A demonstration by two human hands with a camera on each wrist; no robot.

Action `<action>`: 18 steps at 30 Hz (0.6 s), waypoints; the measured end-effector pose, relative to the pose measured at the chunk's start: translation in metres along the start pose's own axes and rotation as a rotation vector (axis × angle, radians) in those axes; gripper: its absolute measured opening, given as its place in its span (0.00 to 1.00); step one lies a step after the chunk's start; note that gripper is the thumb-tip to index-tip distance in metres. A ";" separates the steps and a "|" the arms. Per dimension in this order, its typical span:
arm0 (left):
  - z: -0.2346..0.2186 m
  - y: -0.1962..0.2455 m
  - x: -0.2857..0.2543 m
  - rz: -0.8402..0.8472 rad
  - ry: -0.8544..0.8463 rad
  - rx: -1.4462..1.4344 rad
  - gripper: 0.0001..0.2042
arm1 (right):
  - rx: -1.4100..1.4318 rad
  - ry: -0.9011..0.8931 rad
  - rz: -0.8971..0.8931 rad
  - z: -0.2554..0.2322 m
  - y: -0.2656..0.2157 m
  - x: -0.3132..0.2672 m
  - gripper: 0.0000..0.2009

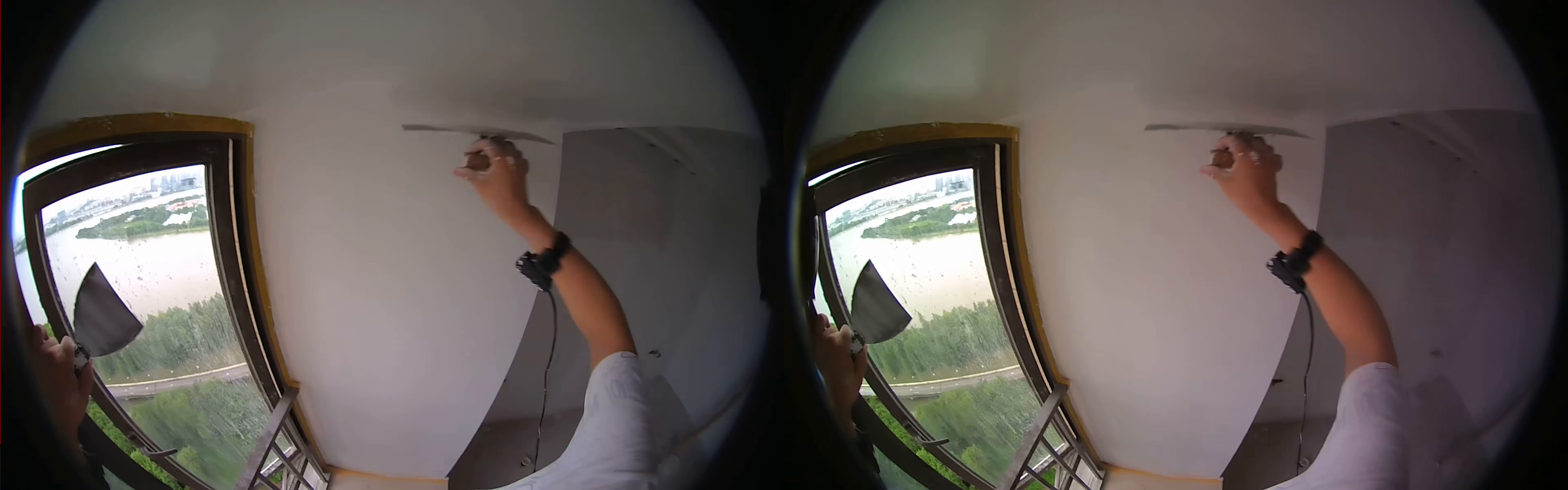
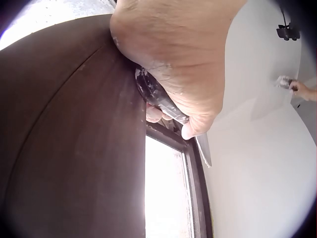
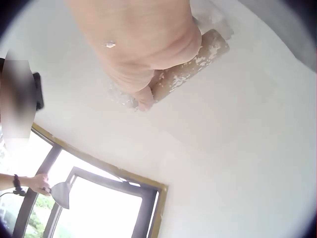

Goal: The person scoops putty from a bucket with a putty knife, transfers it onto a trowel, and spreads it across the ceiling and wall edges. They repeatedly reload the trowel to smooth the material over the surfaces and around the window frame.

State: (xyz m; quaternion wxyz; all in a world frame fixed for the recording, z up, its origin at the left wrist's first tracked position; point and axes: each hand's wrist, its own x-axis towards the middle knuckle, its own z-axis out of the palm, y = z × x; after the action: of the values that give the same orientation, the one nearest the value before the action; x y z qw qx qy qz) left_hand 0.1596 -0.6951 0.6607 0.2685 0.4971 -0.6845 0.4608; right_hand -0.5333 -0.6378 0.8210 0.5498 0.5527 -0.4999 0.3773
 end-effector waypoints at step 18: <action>-0.021 0.019 0.028 0.013 0.040 -0.120 0.14 | 0.653 0.358 0.154 -0.020 -0.077 0.028 0.19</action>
State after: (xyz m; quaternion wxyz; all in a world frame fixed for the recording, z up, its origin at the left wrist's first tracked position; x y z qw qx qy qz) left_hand 0.1296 -0.6867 0.6859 0.3085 0.4665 -0.7086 0.4302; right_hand -0.4504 -0.6299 0.8322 0.3933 0.5849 -0.2897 0.6475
